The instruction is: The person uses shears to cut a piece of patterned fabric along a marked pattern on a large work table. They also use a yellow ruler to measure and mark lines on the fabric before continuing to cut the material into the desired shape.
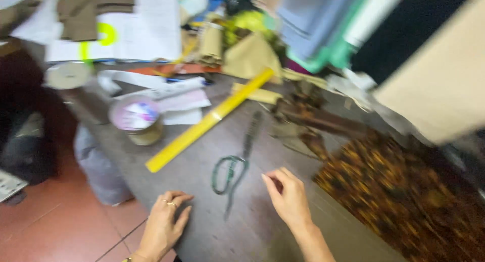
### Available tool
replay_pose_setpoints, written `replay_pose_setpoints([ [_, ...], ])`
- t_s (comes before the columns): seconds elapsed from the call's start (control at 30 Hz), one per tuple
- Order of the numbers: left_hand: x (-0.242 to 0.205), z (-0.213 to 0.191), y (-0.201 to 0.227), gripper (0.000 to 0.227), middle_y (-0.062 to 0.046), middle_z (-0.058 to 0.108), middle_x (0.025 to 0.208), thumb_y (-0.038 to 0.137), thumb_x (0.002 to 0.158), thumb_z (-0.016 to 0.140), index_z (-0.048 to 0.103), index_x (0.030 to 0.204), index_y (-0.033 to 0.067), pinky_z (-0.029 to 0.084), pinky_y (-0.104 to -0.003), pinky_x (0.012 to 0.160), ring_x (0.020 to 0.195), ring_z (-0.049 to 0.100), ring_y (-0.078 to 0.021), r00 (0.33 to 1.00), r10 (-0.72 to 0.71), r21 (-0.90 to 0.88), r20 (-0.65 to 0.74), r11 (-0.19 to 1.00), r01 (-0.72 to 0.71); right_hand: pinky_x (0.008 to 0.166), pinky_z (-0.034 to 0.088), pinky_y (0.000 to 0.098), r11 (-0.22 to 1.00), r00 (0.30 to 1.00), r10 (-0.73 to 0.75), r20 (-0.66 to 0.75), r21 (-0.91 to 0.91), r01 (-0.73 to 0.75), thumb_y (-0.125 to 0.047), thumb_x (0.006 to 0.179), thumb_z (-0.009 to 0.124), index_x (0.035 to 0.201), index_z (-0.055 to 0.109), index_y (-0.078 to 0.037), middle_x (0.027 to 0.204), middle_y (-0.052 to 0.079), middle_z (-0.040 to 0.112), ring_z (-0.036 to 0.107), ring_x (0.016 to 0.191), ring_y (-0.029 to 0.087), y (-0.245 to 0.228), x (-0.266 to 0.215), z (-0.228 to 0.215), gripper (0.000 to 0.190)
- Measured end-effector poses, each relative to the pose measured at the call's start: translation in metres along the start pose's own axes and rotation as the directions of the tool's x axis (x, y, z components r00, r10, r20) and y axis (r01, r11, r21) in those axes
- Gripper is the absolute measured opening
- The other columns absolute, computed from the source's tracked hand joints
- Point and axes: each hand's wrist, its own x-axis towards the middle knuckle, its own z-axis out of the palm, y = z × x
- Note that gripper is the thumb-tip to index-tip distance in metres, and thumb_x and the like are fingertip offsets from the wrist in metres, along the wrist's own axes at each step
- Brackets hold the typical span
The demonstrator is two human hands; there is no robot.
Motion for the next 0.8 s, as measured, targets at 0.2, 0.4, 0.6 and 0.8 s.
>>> replay_pose_setpoints([
  [0.2,0.011,-0.046,-0.062,0.027,0.002,0.059,0.106,0.028,0.088,0.057,0.068,0.112,0.0199,0.048,-0.035,0.087,0.095,0.057,-0.019,0.992,-0.127,-0.03,-0.01,0.992,0.127,0.062,0.042,0.0325,0.928,0.913,-0.373,0.166,0.053,0.37,-0.018,0.089,0.061,0.082,0.067,-0.012,0.072,0.0,0.057,0.055,0.065,0.018,-0.122,0.135,0.11,0.01],
  [0.4,0.025,-0.087,-0.111,0.02,0.0,0.059,0.101,0.021,0.088,0.058,0.069,0.103,0.0137,0.046,-0.034,0.086,0.09,0.057,-0.0192,0.996,-0.083,-0.085,-0.031,0.993,0.08,0.069,0.046,0.0473,0.934,0.918,-0.22,0.33,-0.201,0.296,-0.02,0.088,0.063,0.086,0.067,-0.014,0.087,0.002,0.06,0.056,0.088,0.027,-0.171,0.197,0.219,0.007],
  [0.6,0.037,-0.108,-0.142,0.02,-0.003,0.059,0.105,0.017,0.089,0.058,0.067,0.107,0.0135,0.048,-0.038,0.086,0.101,0.058,-0.0213,0.993,-0.111,-0.139,0.043,0.983,0.116,0.073,0.045,0.0467,0.845,0.919,-0.224,0.325,-0.405,0.349,-0.02,0.087,0.067,0.089,0.071,-0.01,0.088,0.007,0.065,0.057,0.086,0.031,-0.171,0.212,0.273,0.011],
  [0.8,0.053,-0.127,-0.145,0.018,0.0,0.06,0.1,0.016,0.091,0.054,0.067,0.104,0.0143,0.049,-0.032,0.082,0.093,0.059,-0.0182,0.998,-0.042,-0.138,0.044,0.989,0.048,0.076,0.043,0.0445,0.877,0.908,-0.189,0.373,-0.351,0.327,-0.019,0.088,0.065,0.09,0.07,-0.011,0.087,0.006,0.063,0.057,0.085,0.029,-0.176,0.222,0.277,0.01],
])
